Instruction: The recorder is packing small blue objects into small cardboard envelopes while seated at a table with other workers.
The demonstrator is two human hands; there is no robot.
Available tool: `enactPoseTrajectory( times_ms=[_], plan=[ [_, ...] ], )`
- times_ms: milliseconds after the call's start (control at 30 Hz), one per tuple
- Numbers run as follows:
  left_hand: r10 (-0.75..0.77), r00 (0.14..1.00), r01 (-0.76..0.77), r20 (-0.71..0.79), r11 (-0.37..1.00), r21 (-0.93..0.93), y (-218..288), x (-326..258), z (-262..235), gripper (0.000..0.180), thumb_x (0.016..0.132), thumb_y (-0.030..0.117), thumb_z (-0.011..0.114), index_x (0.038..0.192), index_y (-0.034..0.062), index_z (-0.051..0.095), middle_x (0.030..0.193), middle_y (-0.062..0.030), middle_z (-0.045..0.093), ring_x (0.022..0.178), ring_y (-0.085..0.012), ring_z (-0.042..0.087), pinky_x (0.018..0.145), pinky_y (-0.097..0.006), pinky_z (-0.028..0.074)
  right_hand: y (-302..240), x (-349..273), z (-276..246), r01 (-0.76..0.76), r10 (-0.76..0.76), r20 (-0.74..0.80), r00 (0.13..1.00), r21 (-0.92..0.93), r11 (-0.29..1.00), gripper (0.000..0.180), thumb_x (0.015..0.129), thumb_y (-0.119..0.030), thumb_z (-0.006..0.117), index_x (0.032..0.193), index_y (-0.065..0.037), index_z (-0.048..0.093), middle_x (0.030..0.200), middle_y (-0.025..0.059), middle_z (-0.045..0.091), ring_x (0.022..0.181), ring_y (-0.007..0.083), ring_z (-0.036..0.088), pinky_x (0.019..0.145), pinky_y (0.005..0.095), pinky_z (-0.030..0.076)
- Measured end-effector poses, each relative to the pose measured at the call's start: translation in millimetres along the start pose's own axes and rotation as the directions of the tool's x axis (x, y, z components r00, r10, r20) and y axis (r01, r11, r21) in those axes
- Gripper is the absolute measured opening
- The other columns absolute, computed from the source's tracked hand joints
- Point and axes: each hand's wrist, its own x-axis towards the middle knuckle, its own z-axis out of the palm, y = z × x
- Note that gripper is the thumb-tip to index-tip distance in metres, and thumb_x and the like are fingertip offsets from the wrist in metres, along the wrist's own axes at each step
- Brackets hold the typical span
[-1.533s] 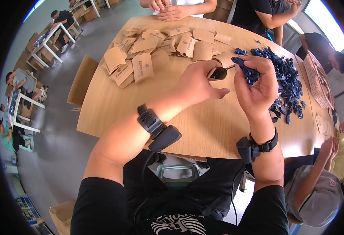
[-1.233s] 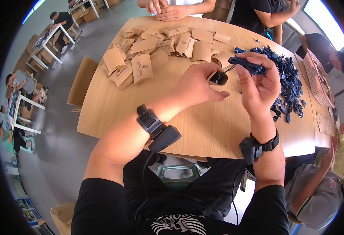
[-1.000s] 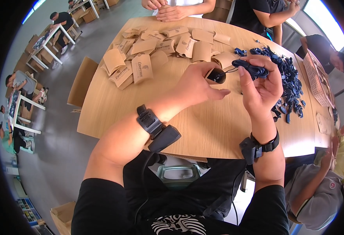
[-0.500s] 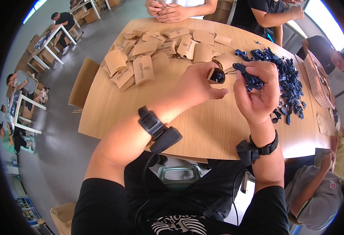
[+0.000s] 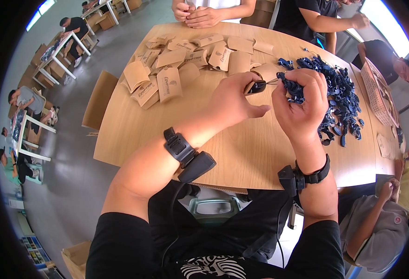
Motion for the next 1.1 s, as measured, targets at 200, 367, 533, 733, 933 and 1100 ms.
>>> enactPoseTrajectory(
  times_ms=[200, 367, 533, 733, 933, 1100],
  plan=[
    [-0.033, 0.999, 0.027, -0.027, 0.977, -0.210, -6, 1, 2, 0.044, 0.063, 0.023, 0.086, 0.094, 0.0000, 0.064, 0.078, -0.0093, 0.064, 0.071, -0.0130, 0.059, 0.067, -0.030, 0.049, -2, 2, -5, 0.022, -0.038, 0.127, 0.991, 0.123, 0.992, 0.028, 0.057, 0.005, 0.065, 0.081, -0.006, 0.057, 0.076, 0.0068, 0.059, 0.065, 0.0253, 0.052, 0.061, 0.0335, 0.043],
    [-0.059, 0.998, 0.064, 0.031, 0.981, -0.182, -6, 1, 0, 0.039, 0.064, 0.020, 0.084, 0.091, 0.0006, 0.064, 0.078, -0.0086, 0.065, 0.071, -0.0121, 0.059, 0.069, -0.028, 0.050, -1, 3, -4, 0.012, -0.055, 0.193, 0.980, 0.217, 0.976, 0.025, 0.057, 0.004, 0.066, 0.079, -0.005, 0.057, 0.077, 0.0073, 0.060, 0.066, 0.0258, 0.053, 0.061, 0.0338, 0.044],
    [-0.084, 0.996, 0.089, 0.039, 0.984, -0.157, 4, 1, -2, 0.036, 0.064, 0.019, 0.082, 0.088, -0.0005, 0.065, 0.076, -0.0086, 0.064, 0.070, -0.0124, 0.059, 0.068, -0.028, 0.051, 5, 2, -3, 0.028, -0.065, 0.198, 0.978, 0.185, 0.982, 0.025, 0.059, 0.004, 0.069, 0.082, -0.005, 0.060, 0.081, 0.0072, 0.063, 0.071, 0.0261, 0.057, 0.064, 0.0339, 0.046],
    [-0.092, 0.988, 0.109, 0.127, 0.985, -0.135, 3, 0, -4, 0.036, 0.069, 0.005, 0.082, 0.099, 0.0016, 0.064, 0.091, -0.0035, 0.068, 0.089, -0.0054, 0.060, 0.081, -0.026, 0.053, 2, 1, -2, -0.014, -0.038, 0.243, 0.969, 0.210, 0.978, 0.027, 0.059, 0.004, 0.069, 0.084, -0.005, 0.063, 0.083, 0.0078, 0.064, 0.075, 0.0269, 0.061, 0.067, 0.0348, 0.050],
    [-0.051, 0.992, 0.064, 0.119, 0.992, -0.107, 3, -1, -5, 0.037, 0.068, 0.006, 0.081, 0.102, 0.0021, 0.064, 0.091, -0.0033, 0.067, 0.087, -0.0073, 0.062, 0.080, -0.027, 0.054, 3, -5, -4, -0.218, 0.050, 0.434, 0.899, 0.347, 0.912, 0.028, 0.059, 0.006, 0.066, 0.086, -0.004, 0.067, 0.087, 0.0103, 0.067, 0.082, 0.0311, 0.067, 0.073, 0.0375, 0.055],
    [-0.122, 0.979, 0.139, 0.164, 0.986, -0.095, 6, 0, -6, 0.039, 0.066, 0.008, 0.079, 0.102, 0.0023, 0.065, 0.093, -0.0035, 0.067, 0.086, -0.0080, 0.062, 0.080, -0.028, 0.055, 8, -3, -6, -0.182, 0.000, 0.461, 0.888, 0.350, 0.919, 0.030, 0.060, 0.008, 0.063, 0.087, -0.004, 0.068, 0.088, 0.0115, 0.068, 0.082, 0.0316, 0.067, 0.071, 0.0366, 0.055]
  ],
)
